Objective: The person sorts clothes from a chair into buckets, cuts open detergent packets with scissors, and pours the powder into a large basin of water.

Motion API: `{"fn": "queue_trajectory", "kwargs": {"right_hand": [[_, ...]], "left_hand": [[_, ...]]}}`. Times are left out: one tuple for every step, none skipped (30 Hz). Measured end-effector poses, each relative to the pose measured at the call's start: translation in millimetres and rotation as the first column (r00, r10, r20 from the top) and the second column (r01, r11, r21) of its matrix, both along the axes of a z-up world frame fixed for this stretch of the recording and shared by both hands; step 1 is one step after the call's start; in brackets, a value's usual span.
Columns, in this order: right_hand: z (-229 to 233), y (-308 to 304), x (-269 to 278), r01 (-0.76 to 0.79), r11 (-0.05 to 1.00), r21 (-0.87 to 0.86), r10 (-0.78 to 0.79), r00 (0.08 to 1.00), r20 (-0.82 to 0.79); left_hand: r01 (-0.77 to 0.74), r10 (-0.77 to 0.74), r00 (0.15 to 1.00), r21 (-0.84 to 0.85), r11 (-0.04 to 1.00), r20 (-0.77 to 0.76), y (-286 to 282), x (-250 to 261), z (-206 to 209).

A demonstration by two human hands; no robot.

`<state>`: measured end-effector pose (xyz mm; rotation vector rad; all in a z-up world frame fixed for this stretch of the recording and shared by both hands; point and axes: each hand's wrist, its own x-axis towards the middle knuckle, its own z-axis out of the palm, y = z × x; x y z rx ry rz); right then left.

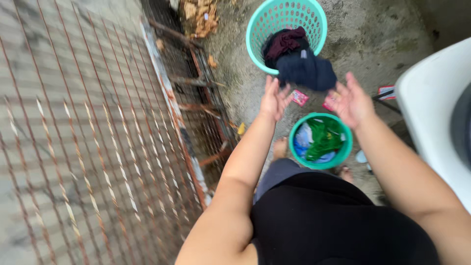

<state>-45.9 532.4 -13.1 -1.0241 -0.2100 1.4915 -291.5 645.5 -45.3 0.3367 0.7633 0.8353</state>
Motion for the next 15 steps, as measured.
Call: {"fn": "queue_trajectory", "kwargs": {"right_hand": [[-0.4, 13.5, -4.1, 0.084, 0.996, 0.016, -0.084, 0.996, -0.02], [-0.2, 18.5, -8.6, 0.108, 0.994, 0.018, -0.108, 0.994, -0.021], [0.1, 19.3, -14.4, 0.092, 0.996, -0.01, -0.091, 0.995, 0.051], [0.7, 15.1, -19.6, 0.081, 0.996, -0.042, -0.075, 0.99, 0.122], [0.6, 3.4, -26.5, 0.108, 0.993, -0.042, -0.102, 0.987, 0.12], [-0.2, -12.9, -33.4, 0.085, 0.994, -0.069, -0.078, 0.992, 0.099], [-2.2, -27.6, -37.6, 0.061, 0.994, -0.095, -0.054, 0.996, 0.076], [-5.3, -47.7, -40.1, 0.096, 0.99, -0.102, -0.089, 0.993, 0.073], [-8.7, -69.9, -38.9, 0.105, 0.987, -0.12, -0.099, 0.993, 0.057], [-12.2, -96.1, -36.5, 0.121, 0.983, -0.138, -0.117, 0.992, 0.041], [-15.6, -123.9, -35.8, 0.164, 0.976, -0.144, -0.16, 0.986, 0.04], [-17.5, -146.9, -29.3, 0.203, 0.962, -0.18, -0.198, 0.979, 0.047], [-17.5, -172.0, -23.6, 0.242, 0.946, -0.216, -0.237, 0.97, 0.053], [-15.6, -198.4, -17.5, 0.294, 0.934, -0.202, -0.287, 0.956, 0.065], [-11.6, -224.8, -12.8, 0.346, 0.919, -0.191, -0.343, 0.938, 0.05]], "left_hand": [[-0.023, 0.019, 0.993, -0.027, 0.999, -0.114, 23.7, -6.0, -0.8], [-0.049, 0.037, 0.975, -0.048, 0.998, -0.22, 40.4, -7.0, -5.0], [-0.025, 0.014, 0.975, -0.046, 0.999, -0.222, 49.8, -9.3, -11.7], [0.057, -0.067, 0.97, -0.05, 0.997, -0.235, 54.2, -11.6, -20.3], [0.138, -0.147, 0.957, -0.055, 0.989, -0.249, 56.0, -11.2, -29.8], [0.169, -0.176, 0.953, -0.05, 0.984, -0.247, 54.2, -6.1, -39.7], [0.27, -0.286, 0.928, -0.1, 0.958, -0.239, 45.8, -1.2, -50.4], [0.37, -0.4, 0.888, -0.161, 0.915, -0.227, 30.7, 2.4, -62.5], [0.402, -0.433, 0.873, -0.168, 0.9, -0.227, 17.5, 10.7, -74.2], [0.456, -0.49, 0.857, -0.206, 0.866, -0.162, 2.0, 23.5, -84.0], [0.509, -0.542, 0.835, -0.242, 0.826, -0.096, -17.8, 35.6, -84.8], [0.549, -0.579, 0.81, -0.233, 0.803, -0.089, -36.6, 51.3, -85.0], [0.657, -0.677, 0.736, -0.234, 0.717, -0.008, -59.6, 62.6, -83.8], [0.758, -0.764, 0.641, -0.218, 0.615, 0.071, -78.6, 77.3, -78.9], [0.792, -0.797, 0.6, -0.201, 0.577, 0.073, -95.9, 90.7, -71.4]]}}
